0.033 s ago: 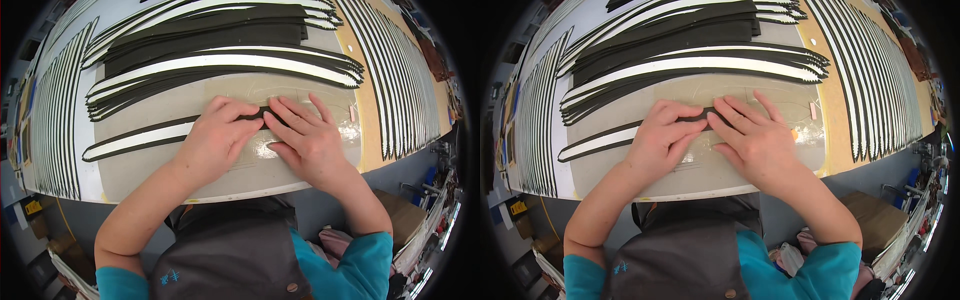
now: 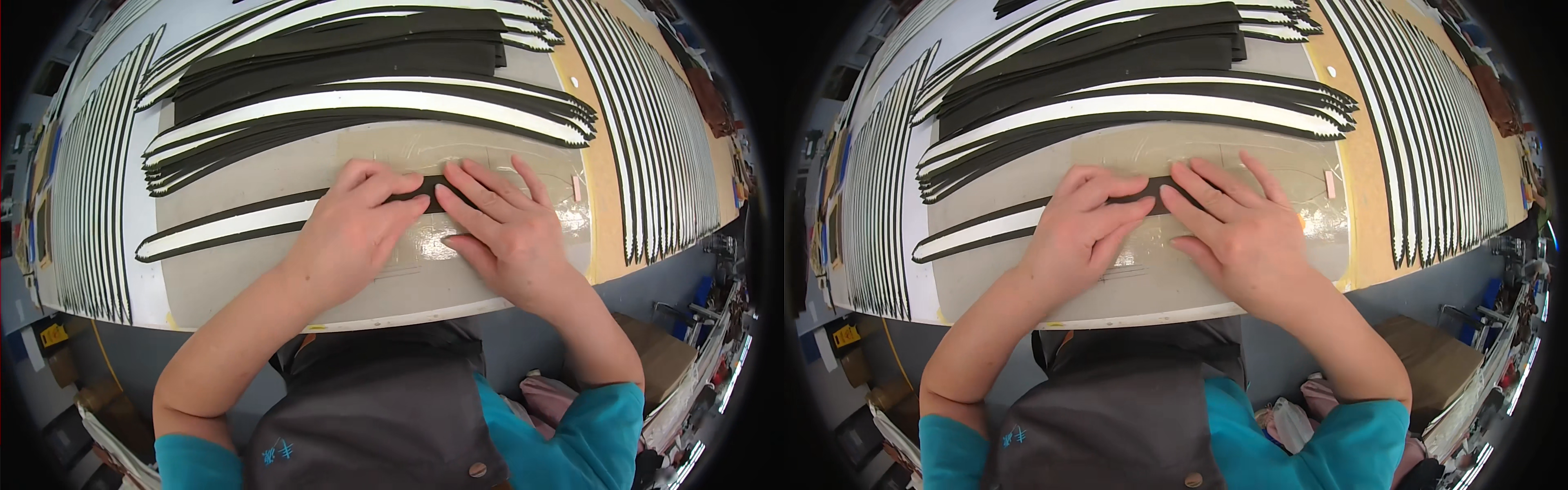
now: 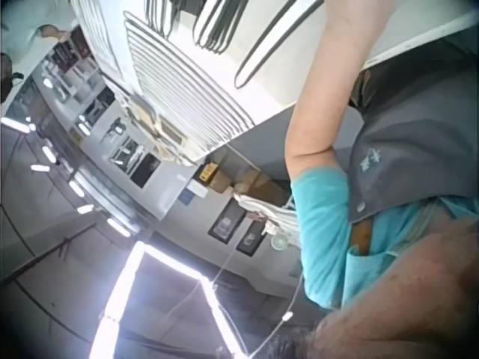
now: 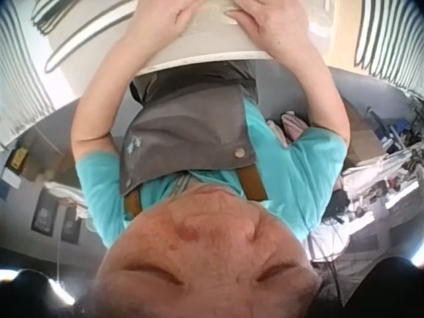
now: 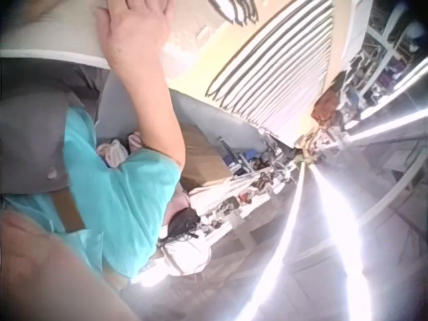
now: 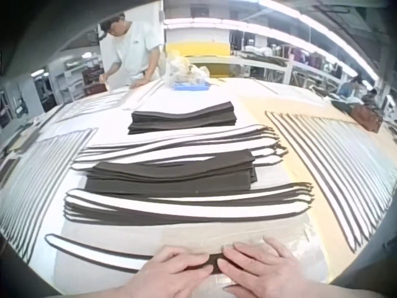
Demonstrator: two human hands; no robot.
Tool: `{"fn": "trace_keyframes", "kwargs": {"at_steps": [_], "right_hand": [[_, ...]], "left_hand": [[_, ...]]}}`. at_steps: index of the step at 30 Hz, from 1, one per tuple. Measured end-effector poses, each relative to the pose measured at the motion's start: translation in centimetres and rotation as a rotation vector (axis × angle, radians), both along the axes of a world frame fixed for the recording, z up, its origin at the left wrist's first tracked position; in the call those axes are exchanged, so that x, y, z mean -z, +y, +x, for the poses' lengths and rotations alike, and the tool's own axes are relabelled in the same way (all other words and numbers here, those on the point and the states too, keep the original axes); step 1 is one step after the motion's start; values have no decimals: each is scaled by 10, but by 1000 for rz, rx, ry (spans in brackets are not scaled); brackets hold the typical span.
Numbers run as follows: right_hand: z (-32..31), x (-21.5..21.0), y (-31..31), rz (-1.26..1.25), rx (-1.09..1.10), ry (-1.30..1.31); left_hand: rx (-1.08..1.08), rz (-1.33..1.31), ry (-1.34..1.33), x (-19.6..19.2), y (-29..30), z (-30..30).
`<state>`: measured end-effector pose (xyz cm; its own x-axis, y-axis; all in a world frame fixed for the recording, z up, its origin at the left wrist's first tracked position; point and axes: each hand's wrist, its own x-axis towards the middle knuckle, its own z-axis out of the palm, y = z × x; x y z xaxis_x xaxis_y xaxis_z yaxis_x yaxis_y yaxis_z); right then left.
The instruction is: The person repeatedly picks up a long white fabric strip with a black edge and a separate black fabric piece. They align the black piece onto the white strip and use a small orange tool to rub or press along the seam. The process is repeated for multiple units on a workbench.
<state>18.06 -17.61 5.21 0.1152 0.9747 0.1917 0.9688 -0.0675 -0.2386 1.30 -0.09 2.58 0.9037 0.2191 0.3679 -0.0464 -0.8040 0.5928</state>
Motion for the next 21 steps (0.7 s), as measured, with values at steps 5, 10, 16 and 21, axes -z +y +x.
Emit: {"fn": "trace_keyframes", "kwargs": {"at_steps": [5, 10, 16, 21], "right_hand": [[15, -7, -12, -63, 13, -69], [20, -13, -19, -90, 26, -117], [13, -11, -11, 7, 26, -119], [26, -12, 3, 115, 47, 43]], "left_hand": [[-62, 248, -1, 2, 3, -22], [-86, 315, 30, -1, 1, -29], [-128, 293, -14, -3, -2, -23], [-164, 236, 66, -20, 0, -4]]}}
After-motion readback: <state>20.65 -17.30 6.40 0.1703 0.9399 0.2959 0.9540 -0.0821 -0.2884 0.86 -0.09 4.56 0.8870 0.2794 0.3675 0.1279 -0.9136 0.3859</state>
